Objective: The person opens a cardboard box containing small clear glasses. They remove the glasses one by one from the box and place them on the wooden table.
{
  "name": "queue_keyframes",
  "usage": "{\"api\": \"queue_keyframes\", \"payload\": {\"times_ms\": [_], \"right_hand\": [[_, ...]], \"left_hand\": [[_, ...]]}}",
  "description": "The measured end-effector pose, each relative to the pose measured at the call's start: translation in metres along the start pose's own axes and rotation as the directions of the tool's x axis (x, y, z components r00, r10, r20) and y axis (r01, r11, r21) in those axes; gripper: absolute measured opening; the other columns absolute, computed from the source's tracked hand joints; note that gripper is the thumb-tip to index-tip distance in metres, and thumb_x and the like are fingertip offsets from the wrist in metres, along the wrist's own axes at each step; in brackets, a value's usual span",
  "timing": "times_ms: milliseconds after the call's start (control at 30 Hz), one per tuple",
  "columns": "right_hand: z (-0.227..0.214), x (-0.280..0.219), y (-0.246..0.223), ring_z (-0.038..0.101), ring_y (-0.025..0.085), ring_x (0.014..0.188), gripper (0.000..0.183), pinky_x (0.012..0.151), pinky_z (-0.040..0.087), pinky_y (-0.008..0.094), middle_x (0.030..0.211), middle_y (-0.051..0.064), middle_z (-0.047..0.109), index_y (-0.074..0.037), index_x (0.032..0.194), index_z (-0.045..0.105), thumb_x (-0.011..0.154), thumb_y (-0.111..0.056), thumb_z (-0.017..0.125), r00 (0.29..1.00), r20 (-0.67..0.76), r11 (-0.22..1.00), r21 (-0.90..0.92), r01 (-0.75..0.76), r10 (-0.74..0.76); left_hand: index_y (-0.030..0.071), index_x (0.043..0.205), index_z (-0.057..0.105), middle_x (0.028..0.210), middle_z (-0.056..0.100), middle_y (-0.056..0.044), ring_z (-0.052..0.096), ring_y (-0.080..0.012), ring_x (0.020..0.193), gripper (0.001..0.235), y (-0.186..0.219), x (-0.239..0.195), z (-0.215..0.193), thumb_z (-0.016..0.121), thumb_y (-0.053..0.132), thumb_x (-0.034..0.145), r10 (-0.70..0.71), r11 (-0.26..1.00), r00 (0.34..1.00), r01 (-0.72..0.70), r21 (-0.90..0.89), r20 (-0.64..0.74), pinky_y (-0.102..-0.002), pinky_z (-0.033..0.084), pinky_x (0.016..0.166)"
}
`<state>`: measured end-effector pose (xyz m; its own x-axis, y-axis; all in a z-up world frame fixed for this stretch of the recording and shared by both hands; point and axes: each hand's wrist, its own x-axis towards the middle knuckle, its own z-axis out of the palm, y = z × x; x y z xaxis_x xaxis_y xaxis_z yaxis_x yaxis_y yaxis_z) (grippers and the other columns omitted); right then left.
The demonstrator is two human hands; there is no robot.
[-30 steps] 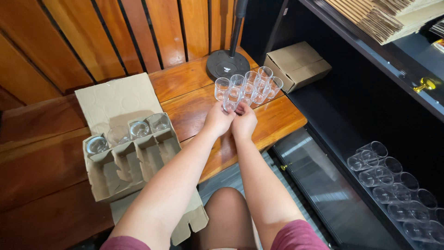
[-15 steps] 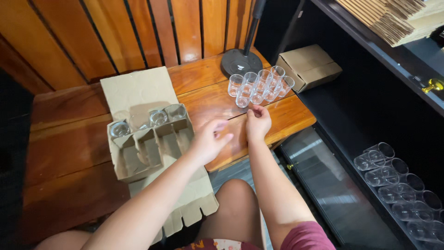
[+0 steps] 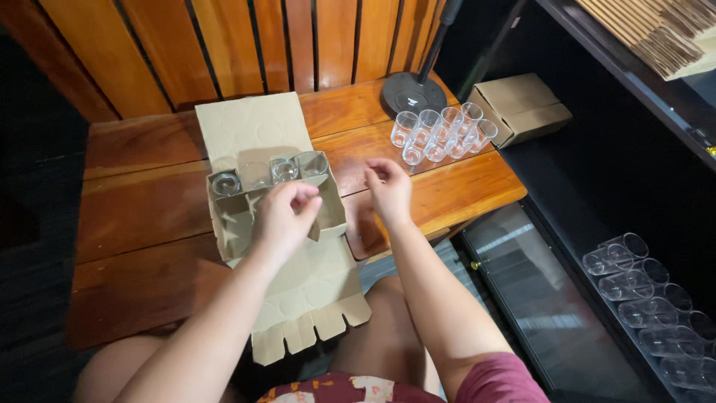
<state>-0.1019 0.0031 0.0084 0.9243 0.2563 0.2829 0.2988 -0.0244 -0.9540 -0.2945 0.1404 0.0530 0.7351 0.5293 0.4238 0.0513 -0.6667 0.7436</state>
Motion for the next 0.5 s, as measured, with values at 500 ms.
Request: {"api": "queue_keyframes", "payload": {"times_ms": [500], "right_hand": [[0.051, 0.027, -0.002, 0.077, 0.015, 0.09, 0.038, 0.077, 0.065, 0.028, 0.1, 0.003, 0.076, -0.018, 0.118, 0.077, 0.081, -0.011, 0.08, 0.93, 0.368, 0.914, -0.379, 0.143, 0.007]], "left_hand": [[0.016, 0.12, 0.073, 0.139, 0.062, -0.009, 0.055, -0.0327, 0.137, 0.036, -0.027, 0.073, 0.001, 0.079, 0.023, 0.085, -0.124, 0.919, 0.986, 0.071, 0.389, 0.112, -0.066, 0.021, 0.121]]}}
